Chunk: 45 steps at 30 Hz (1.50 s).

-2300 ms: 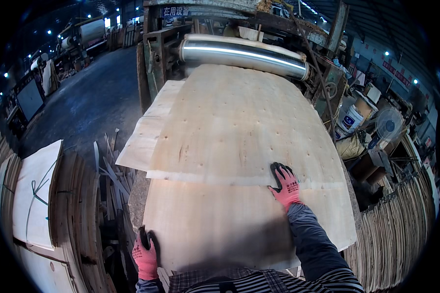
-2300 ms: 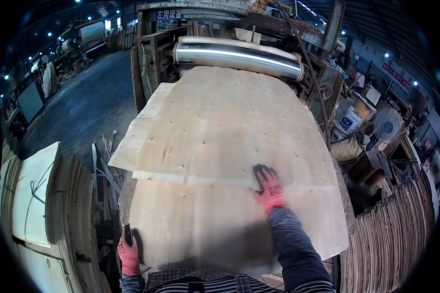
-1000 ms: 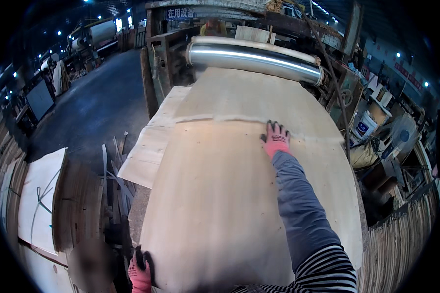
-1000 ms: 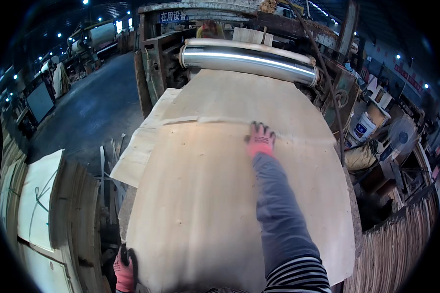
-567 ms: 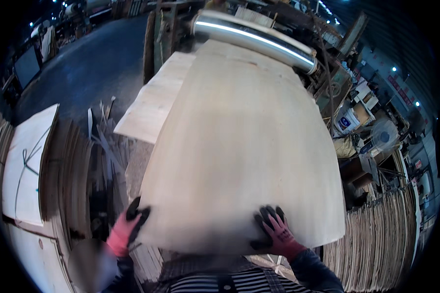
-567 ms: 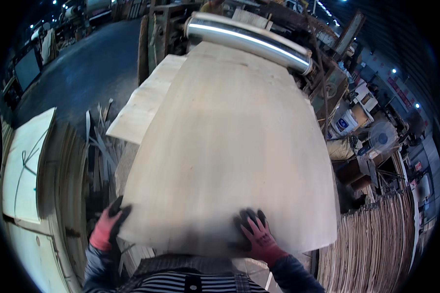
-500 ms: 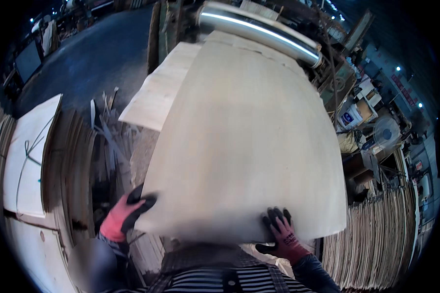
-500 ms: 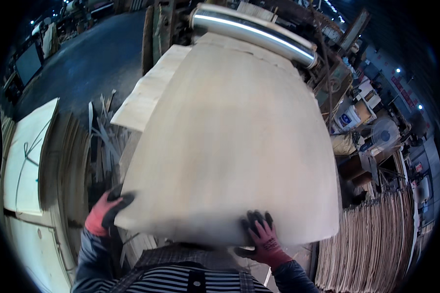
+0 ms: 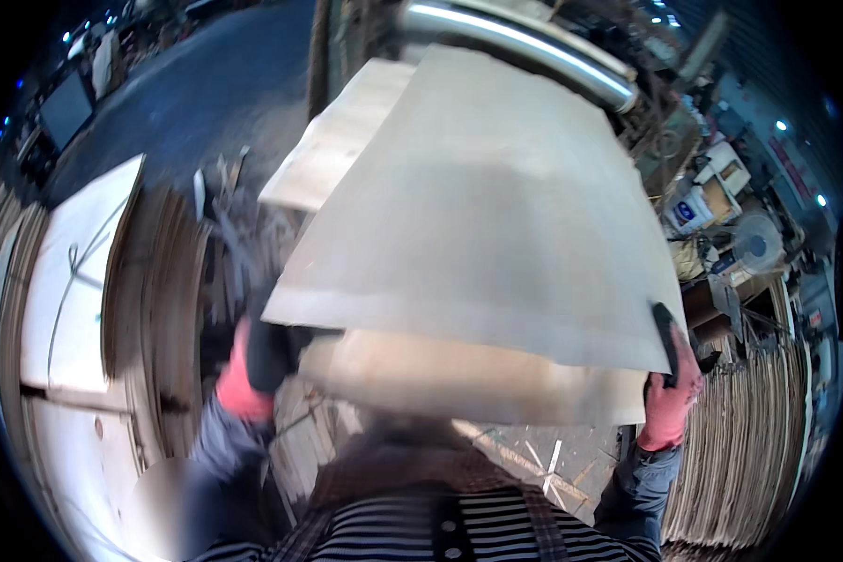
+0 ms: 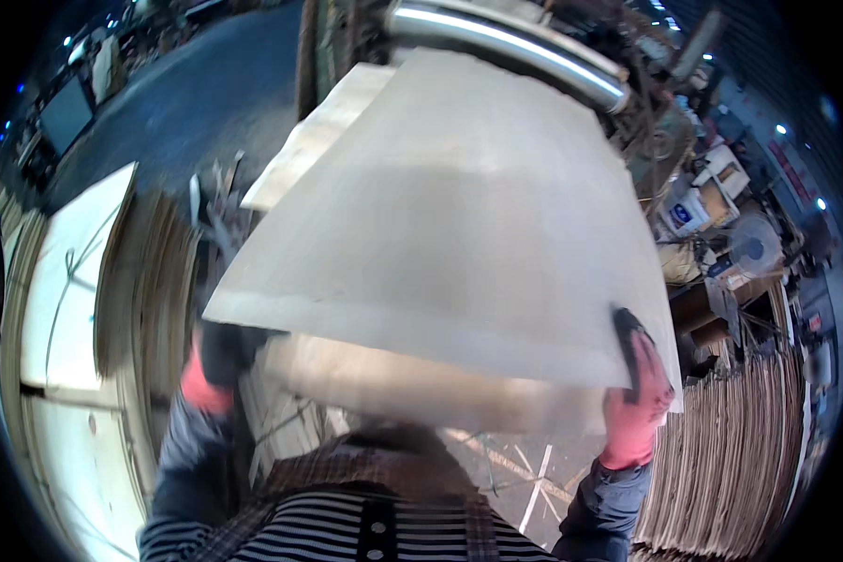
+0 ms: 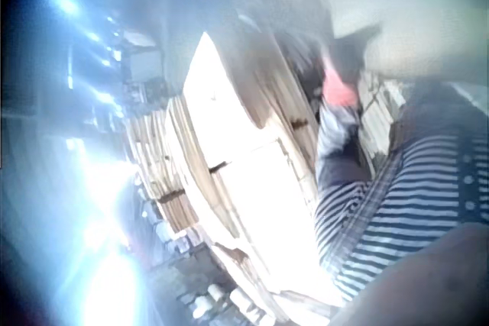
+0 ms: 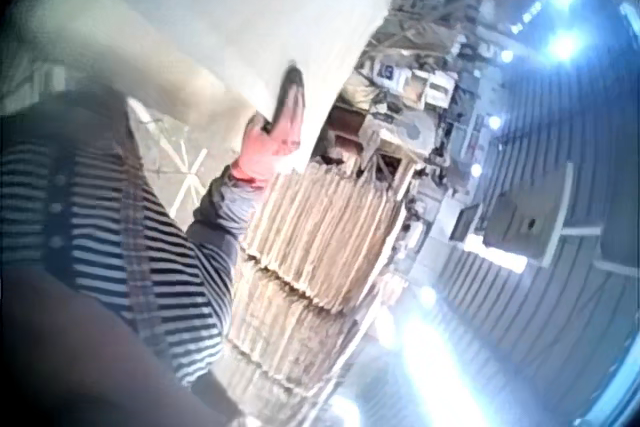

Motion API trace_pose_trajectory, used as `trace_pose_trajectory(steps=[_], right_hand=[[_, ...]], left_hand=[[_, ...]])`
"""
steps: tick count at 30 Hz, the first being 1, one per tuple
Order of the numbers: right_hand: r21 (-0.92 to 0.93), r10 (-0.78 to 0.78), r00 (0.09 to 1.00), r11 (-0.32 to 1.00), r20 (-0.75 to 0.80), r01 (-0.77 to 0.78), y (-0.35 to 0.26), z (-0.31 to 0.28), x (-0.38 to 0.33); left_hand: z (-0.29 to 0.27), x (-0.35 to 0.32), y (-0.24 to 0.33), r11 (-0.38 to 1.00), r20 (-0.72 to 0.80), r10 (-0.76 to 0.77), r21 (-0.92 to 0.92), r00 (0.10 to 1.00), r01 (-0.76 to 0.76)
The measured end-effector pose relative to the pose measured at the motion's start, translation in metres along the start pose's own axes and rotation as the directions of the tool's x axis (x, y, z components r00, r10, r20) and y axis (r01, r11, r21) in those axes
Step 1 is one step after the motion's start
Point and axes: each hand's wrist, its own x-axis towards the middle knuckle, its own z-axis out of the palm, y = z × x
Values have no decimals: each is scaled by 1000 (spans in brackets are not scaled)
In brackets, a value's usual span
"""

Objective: The person feeds large sheets of wood veneer through a roller machine, then stacks the processed sheets on a pile to the right. The person repeatedly picks up new sheets, guides them through the machine, and places them on the growing stack.

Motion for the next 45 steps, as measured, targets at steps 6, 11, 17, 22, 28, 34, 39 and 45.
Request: trace_pose_trajectory(steps=[6,11,17,22,28,34,39,45], right_hand=[[-77,-77,980,993,182,92,11,67,98],[-143,-108,967,979,232,143,88,201,181],[-138,-71,965,985,253,108,123,317,272],[-74,-57,953,994,298,83,72,304,288],[308,-542,684,841,488,445,31,192,126],[303,-377,708,923,598,236,48,87,-31],[191,-248,840,966,482,176,52,75,-98],[170,-7,973,985,229,-33,45,37,-90]], left_hand=[[-17,-47,-103,-304,74,144,952,987,-27],[2,-20,-105,-119,-141,214,978,967,169],[8,-12,-95,-8,-96,364,994,927,106],[-1,-11,-100,-182,5,369,981,930,67],[-39,-32,-102,-63,-170,337,977,926,202],[-5,-6,-50,499,-240,189,859,952,117],[26,13,-4,871,-240,-223,386,945,303],[64,34,44,226,468,238,825,851,-517]])
